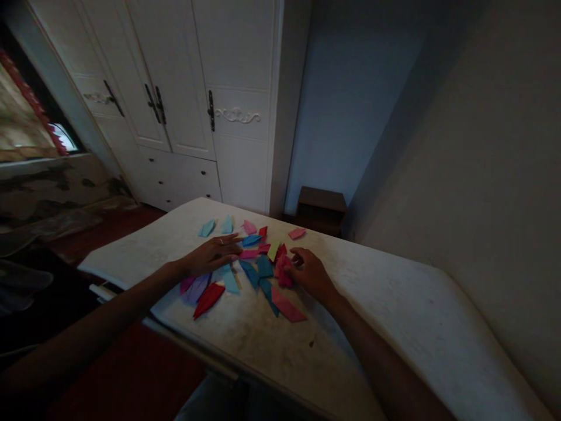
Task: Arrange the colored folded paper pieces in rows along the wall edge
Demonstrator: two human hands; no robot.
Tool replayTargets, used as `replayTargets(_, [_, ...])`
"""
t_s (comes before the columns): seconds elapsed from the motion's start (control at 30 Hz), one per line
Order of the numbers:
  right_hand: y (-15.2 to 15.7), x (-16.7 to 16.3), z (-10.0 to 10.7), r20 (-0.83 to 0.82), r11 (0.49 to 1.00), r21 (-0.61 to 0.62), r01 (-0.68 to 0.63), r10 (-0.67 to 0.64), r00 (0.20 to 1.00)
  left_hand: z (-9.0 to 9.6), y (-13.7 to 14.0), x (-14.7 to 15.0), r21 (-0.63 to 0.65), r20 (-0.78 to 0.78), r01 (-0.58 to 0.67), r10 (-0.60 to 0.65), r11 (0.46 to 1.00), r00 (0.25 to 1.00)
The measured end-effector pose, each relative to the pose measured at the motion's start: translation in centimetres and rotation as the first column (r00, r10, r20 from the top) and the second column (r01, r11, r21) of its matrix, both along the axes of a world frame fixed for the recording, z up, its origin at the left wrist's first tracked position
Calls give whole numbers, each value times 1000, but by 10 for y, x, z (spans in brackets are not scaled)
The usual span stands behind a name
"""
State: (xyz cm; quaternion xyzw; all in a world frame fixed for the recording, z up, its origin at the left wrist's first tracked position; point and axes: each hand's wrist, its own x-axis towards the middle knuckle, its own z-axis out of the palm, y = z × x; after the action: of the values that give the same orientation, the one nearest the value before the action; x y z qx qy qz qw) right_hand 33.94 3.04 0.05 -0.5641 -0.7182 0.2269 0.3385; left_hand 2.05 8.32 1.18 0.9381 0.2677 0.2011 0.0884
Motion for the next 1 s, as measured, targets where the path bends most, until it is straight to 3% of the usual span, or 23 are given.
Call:
replayTargets(0.17, [-4,-6,-1,-34,1000,16,25,-24,999,-6,2,-10,-1,28,-155,155,988,988])
replayTargets(0.33, [-11,-13,3,-15,997,1,79,-78,997,-6,1,-22,77,-68,-371,376,926,924])
replayTargets(0.5, [-16,-19,7,-30,998,-22,64,-64,997,-2,-1,-28,121,-151,-414,429,902,891])
replayTargets(0.77, [-12,-19,-1,-216,997,-13,74,-75,973,2,3,-33,168,-97,-497,516,852,851])
replayTargets(0.9, [-7,-16,0,-399,992,-85,88,-115,910,15,-2,-32,211,-41,-520,539,828,841])
replayTargets(1.0, [-6,-17,4,-537,984,-165,65,-145,831,28,-14,-15,255,11,-476,490,842,872])
